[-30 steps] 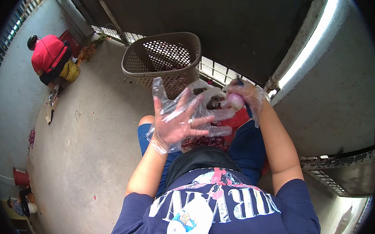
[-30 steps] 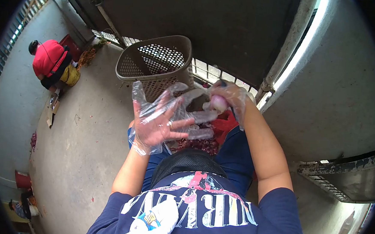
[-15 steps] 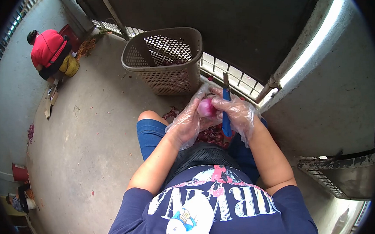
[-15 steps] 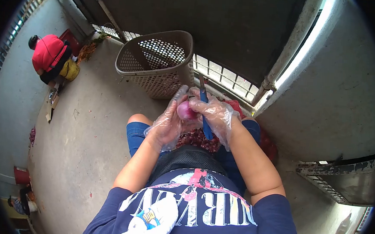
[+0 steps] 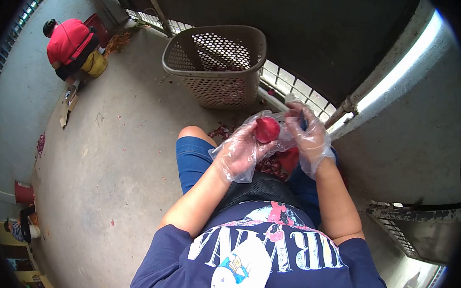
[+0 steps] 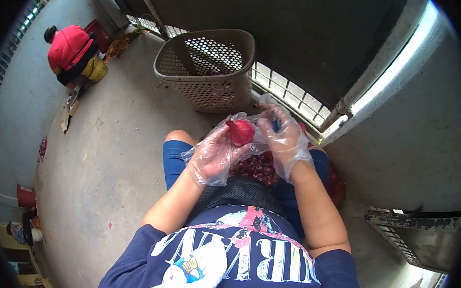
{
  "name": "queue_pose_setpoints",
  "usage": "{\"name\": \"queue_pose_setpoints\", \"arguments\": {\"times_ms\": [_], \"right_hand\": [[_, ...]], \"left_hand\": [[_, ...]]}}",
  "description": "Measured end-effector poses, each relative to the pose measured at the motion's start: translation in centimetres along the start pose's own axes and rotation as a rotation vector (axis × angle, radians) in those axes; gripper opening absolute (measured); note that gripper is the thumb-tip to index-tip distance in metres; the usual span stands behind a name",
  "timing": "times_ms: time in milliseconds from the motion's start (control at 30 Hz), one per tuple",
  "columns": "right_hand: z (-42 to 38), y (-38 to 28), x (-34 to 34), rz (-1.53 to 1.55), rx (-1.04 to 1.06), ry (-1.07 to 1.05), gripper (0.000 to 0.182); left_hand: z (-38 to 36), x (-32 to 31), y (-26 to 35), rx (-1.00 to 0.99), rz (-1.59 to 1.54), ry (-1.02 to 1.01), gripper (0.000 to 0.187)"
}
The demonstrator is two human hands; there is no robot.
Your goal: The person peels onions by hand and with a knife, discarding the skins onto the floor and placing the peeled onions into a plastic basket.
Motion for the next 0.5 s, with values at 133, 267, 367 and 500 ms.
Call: {"name": "queue_pose_setpoints", "arguments": {"times_ms": [133,267,367,500], "right_hand": [[-1.1,-5.9,0.3,-0.248,0.579,-0.075,0.055],[-2.0,-4.2,-3.4,-0.389,0.347,-0.359,0.060],[-1.1,-1.8,-2.9,-0.224,0.134,-0.266,0.052],[-0.9,1.1,-3.0,-0.282,0.141,-0.162,0.046]], "left_hand": [[0.2,0.0,0.0,0.038,0.004,0.033,0.037],[-0.4,-1.8,0.6,-0.122,0.315,0.096,0.037],[-0.4,-1.9,-0.2,-0.106,0.419,0.031,0.041],[-0.1,0.1,-0.9,-0.047,0.434,-0.024,0.044]]}}
Point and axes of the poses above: each hand's wrist, its own z-axis towards the middle knuckle, its own x-axis out of the back of the hand, y = z × x, the point moved 10 cm from there along z, towards the middle knuckle, and after that the axes turned 6 degrees about y, right-handed, at the moved point
